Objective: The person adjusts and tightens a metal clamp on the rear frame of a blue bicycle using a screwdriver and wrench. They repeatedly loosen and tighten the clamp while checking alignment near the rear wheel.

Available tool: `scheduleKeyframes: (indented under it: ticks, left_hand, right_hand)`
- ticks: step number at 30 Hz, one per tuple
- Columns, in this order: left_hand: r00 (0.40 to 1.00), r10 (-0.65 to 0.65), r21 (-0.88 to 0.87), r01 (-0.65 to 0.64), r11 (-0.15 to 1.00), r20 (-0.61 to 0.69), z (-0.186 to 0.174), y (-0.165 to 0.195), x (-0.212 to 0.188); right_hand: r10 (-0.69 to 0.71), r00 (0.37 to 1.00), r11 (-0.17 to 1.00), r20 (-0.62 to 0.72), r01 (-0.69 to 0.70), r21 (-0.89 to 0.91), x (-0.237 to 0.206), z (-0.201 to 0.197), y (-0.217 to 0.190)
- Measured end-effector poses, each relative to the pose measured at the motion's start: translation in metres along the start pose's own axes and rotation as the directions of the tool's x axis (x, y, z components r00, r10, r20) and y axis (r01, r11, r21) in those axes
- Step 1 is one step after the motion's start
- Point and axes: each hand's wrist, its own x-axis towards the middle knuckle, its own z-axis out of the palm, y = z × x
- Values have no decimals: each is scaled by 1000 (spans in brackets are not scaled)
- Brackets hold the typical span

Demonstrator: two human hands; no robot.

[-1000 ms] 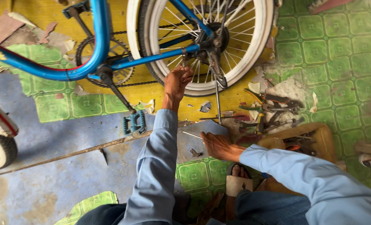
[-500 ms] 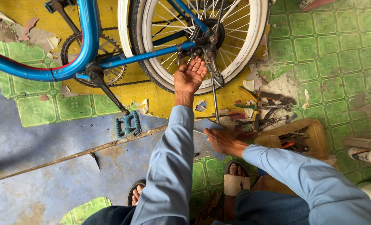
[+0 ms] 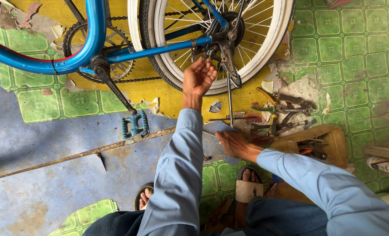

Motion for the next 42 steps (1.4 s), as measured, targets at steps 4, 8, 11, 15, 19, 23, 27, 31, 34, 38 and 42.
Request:
scheduleKeyframes:
  ticks: [4,8,11,15,19,23,27,31,34,38,42]
  left_hand:
    - [999,33,99,-34,994,18,-2,-11,6]
    - [991,61,131,-77,988,123,-4,-10,-1]
    - [989,19,-58,-10,998,150,-2,-6,-13]
    - [997,30,-51,-27,998,70,2,-7,-16]
    - [999,-4,-101,9,995,54,-1,-9,-7]
    - [1000,-20,-145,22,989,22,-6,-11,0]
    - [1000,-8,-162,6,987,-14,-6,-14,3]
    - [1000,-1,-176,1,984,4,-6,-18,3]
    - [1000,0,-168,0,986,-4,-8,-18,3]
    - [1000,3,-149,-6,989,-22,-9,-16,3]
    - [1000,-8,-86,10,996,24,-8,-13,1]
  right_hand:
    - [4,1000,999,25,-3,-40,1,-1,-1]
    - [10,1000,999,16,-9,-53,0,-7,-9]
    - [22,999,997,24,-20,-80,-4,-12,-16]
    - [23,998,992,57,-16,-122,-5,-18,-20]
    - [47,995,993,84,-37,-114,-4,-20,-19]
    - [64,993,991,103,-52,-119,-4,-20,-18]
    - [83,990,990,110,-69,-122,-5,-18,-18]
    - [67,994,983,89,-50,-175,-8,-15,-15]
    - [19,999,981,33,-13,-195,-10,-11,-9]
    - [13,999,978,32,-6,-208,-10,-5,-2]
    - [-9,1000,977,-2,8,-211,-10,1,2]
